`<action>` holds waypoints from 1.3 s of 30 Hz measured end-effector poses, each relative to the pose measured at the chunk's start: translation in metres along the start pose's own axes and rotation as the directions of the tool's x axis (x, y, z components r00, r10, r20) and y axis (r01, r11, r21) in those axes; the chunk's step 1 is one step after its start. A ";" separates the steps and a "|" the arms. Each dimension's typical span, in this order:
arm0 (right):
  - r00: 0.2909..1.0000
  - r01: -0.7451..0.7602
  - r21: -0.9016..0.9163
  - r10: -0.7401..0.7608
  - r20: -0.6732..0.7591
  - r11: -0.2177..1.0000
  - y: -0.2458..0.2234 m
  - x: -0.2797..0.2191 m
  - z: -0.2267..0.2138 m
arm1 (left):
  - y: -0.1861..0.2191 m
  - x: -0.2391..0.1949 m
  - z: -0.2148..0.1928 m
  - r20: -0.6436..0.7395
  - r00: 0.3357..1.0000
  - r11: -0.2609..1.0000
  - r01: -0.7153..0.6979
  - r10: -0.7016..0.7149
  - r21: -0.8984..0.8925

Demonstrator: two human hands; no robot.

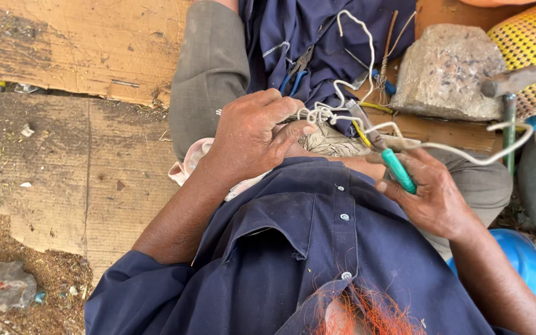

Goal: The person sits on the ground and uses pliers to twist and tighten a bundle of thin metal wires held in the left hand. The person repeatedly grips and rotates the wire bundle with the pliers, occasionally adjusting the grip and pulling the wires to align them.

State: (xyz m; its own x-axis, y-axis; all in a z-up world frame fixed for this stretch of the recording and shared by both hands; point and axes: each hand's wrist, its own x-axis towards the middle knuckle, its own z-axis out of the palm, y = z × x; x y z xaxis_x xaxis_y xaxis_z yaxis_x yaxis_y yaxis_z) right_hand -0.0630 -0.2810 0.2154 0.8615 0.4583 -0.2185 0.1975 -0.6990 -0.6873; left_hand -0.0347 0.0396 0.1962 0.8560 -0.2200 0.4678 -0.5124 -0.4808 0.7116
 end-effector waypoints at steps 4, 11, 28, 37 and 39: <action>0.980 0.191 -0.053 -0.193 -0.037 0.980 -0.015 0.004 -0.002 | 0.003 -0.004 -0.001 -0.002 1.000 0.997 -0.009 0.009 0.070; 0.997 0.062 -0.119 -0.068 -0.046 0.991 -0.028 0.005 -0.004 | 0.007 -0.006 0.004 0.016 1.000 0.992 -0.008 0.006 0.122; 0.997 0.035 -0.315 -0.054 -0.051 0.948 -0.019 0.018 -0.003 | -0.015 -0.014 0.038 0.063 0.998 0.990 0.003 -0.012 0.141; 0.974 0.201 -0.630 -0.219 0.049 0.750 -0.004 0.034 -0.028 | -0.032 -0.013 0.028 0.329 0.938 0.978 0.161 -0.110 -0.133; 0.965 0.238 -0.695 -0.246 0.091 0.678 -0.004 0.039 -0.035 | -0.034 -0.011 0.027 0.370 0.924 0.970 0.168 -0.093 -0.176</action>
State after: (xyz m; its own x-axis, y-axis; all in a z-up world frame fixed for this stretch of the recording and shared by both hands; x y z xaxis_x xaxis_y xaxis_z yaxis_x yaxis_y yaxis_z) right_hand -0.0137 -0.2795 0.2340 0.7406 0.6637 -0.1049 0.6641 -0.7468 -0.0366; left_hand -0.0252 0.0352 0.1521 0.8644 -0.4725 0.1721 -0.3651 -0.3544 0.8609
